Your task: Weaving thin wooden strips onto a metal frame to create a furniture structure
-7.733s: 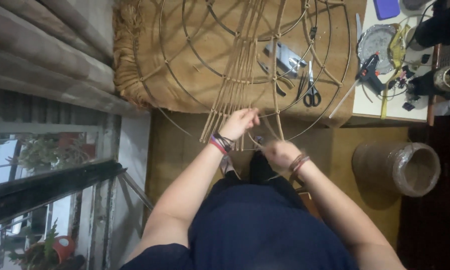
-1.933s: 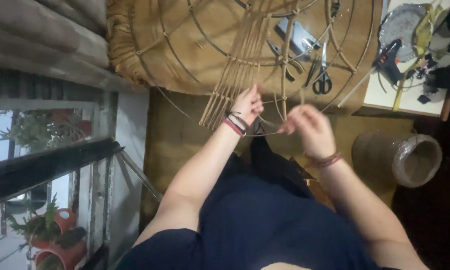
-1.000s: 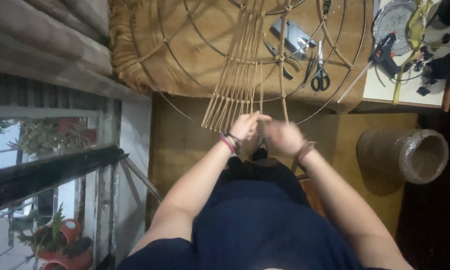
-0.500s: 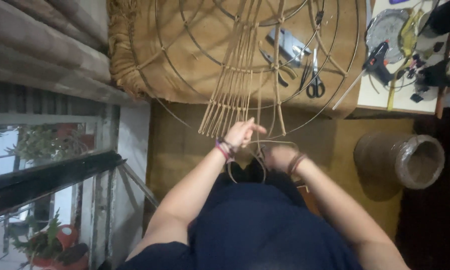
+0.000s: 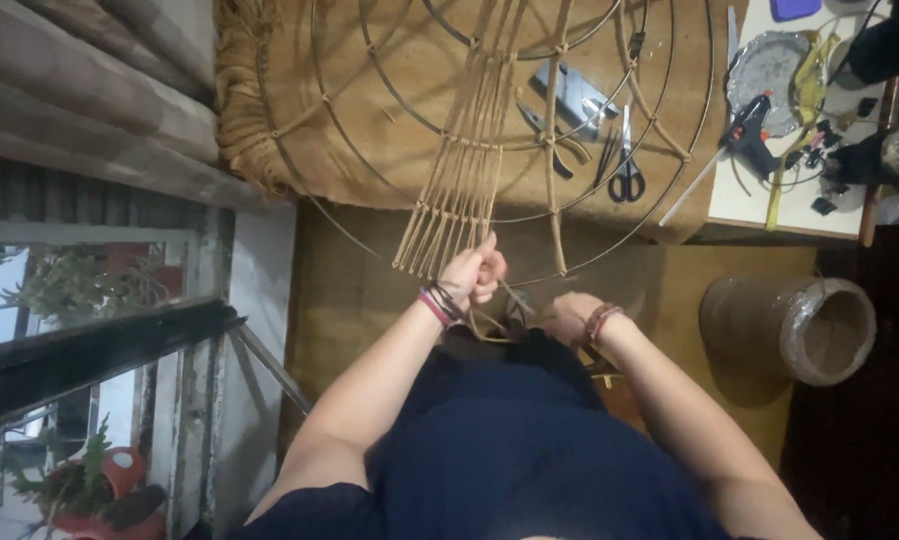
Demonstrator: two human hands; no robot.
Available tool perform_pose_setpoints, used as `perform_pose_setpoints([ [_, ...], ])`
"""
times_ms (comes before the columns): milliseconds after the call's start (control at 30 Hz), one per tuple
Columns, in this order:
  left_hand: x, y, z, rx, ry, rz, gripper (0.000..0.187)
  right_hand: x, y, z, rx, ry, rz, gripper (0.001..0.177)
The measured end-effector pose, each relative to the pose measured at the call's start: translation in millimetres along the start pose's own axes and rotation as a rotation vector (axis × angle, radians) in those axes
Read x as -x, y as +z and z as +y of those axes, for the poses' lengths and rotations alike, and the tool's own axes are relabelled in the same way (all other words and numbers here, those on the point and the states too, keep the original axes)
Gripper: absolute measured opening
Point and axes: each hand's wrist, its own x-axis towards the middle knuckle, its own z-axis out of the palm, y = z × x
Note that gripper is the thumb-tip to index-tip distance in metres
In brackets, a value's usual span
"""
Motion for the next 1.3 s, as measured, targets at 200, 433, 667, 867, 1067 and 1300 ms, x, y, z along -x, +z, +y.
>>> perform_pose_setpoints([
  [200, -16.9, -13.4, 12.8, -1.258, -0.002, 0.286, 0.054, -17.5, -83.2, -19.6, -1.6, -0.614, 0.355, 0.047],
  [433, -21.8, -5.2, -16.6, -0.384, 0.152, 0.153, 0.045, 7.8, -0.8, 5.3, -0.239, -0.239, 0.245, 0.019],
  [667, -20.4, -17.2, 10.4, -1.537, -0.001, 0.354, 0.044, -4.9, -99.7, -42.6, -1.712, -0.461, 0.639, 0.026],
  [867, -3.2, -2.8, -6.7, -0.188, 0.121, 0.082, 0.054, 26.6, -78.2, -15.6, -1.007, -0.445, 0.652, 0.039],
  [1067, -31.5, -17.3, 3.9, -1.411, -0.023, 0.261, 0.051, 6.4, -44.6, -41.7, -1.583, -0.533, 0.554, 0.032],
  [1300, -21.2, -3.5, -5.1, -0.857, 0.167, 0.218, 0.036, -21.8, 56.7, 34.8, -0.418, -0.479, 0.387, 0.017],
])
